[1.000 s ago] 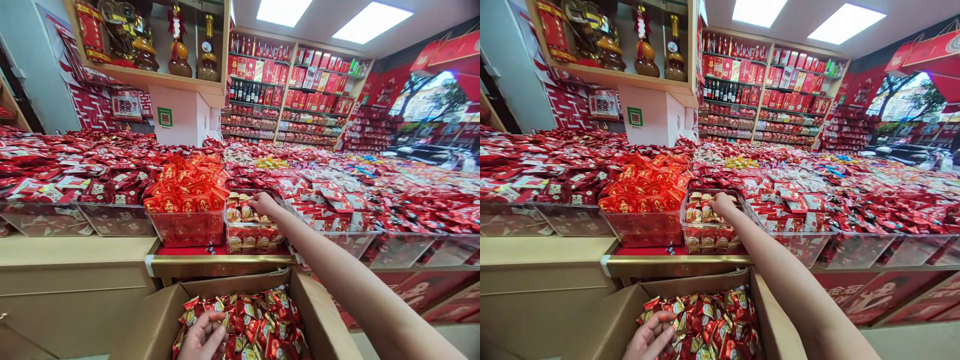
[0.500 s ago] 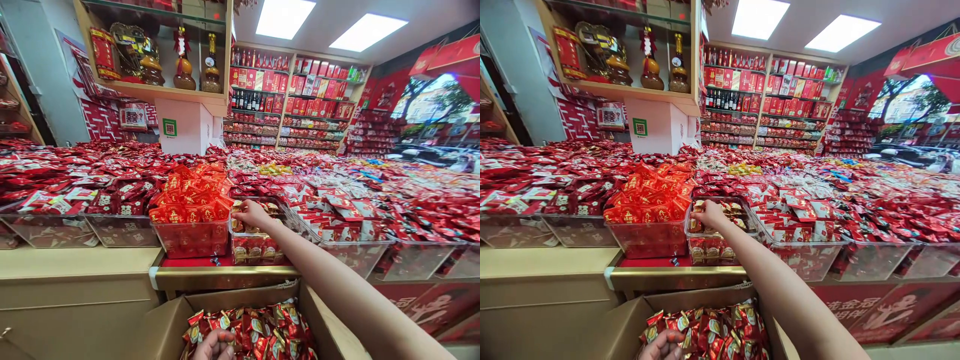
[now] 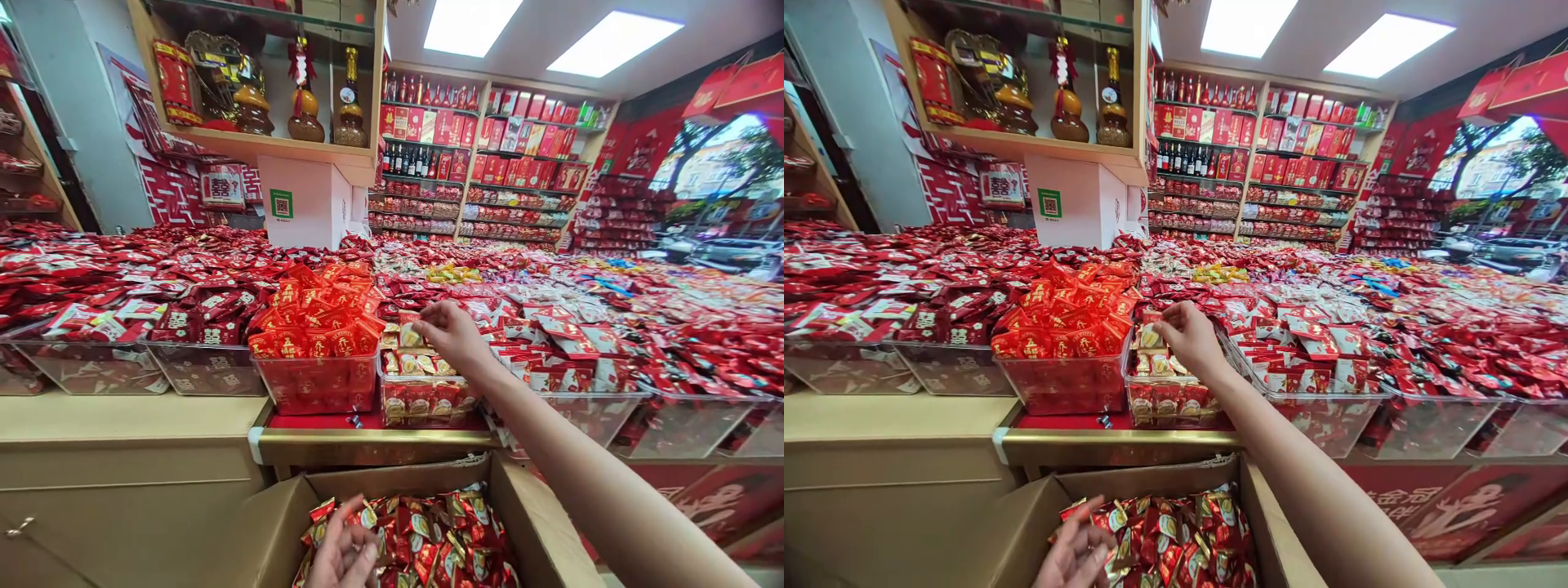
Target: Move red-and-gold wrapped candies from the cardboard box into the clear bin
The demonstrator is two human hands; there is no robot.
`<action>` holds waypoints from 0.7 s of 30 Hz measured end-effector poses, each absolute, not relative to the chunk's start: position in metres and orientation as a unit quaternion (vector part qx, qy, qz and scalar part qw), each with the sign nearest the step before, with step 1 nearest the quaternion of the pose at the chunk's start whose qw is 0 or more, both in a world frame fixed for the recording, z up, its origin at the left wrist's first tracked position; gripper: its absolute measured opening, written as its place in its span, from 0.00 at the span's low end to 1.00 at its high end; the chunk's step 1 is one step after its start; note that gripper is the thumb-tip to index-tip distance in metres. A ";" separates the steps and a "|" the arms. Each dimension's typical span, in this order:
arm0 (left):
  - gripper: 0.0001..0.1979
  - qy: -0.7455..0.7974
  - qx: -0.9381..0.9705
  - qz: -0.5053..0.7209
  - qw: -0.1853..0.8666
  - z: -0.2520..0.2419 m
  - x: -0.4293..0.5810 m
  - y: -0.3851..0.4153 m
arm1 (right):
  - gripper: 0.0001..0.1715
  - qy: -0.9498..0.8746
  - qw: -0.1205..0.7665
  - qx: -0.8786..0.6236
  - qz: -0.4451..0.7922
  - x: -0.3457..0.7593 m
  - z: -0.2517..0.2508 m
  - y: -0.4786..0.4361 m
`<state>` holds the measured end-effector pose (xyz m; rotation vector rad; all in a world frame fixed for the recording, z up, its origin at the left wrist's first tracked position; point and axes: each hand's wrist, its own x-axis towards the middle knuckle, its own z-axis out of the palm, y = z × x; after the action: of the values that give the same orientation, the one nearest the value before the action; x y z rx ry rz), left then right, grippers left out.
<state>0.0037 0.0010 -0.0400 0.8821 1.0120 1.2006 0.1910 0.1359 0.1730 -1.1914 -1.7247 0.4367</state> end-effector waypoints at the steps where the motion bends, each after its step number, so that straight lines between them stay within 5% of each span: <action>1: 0.26 0.426 0.372 0.537 0.626 -0.032 0.002 0.001 | 0.11 -0.732 0.463 -0.458 0.200 0.189 0.170 0.117; 7: 0.15 0.348 0.288 0.572 0.684 0.009 0.002 -0.002 | 0.07 -0.850 0.222 -0.365 0.309 0.156 0.088 0.030; 11: 0.05 0.407 0.312 0.564 0.647 0.008 0.004 -0.003 | 0.10 -0.828 0.238 -0.366 0.353 0.144 0.046 0.022; 21: 0.03 0.386 0.213 0.580 0.685 0.005 0.008 -0.003 | 0.13 -0.812 0.234 -0.380 0.376 0.148 0.032 0.027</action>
<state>0.0084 -0.0033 0.0054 0.4770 0.8660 1.3006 0.1482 0.0274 0.0319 -1.0435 -2.2283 1.0331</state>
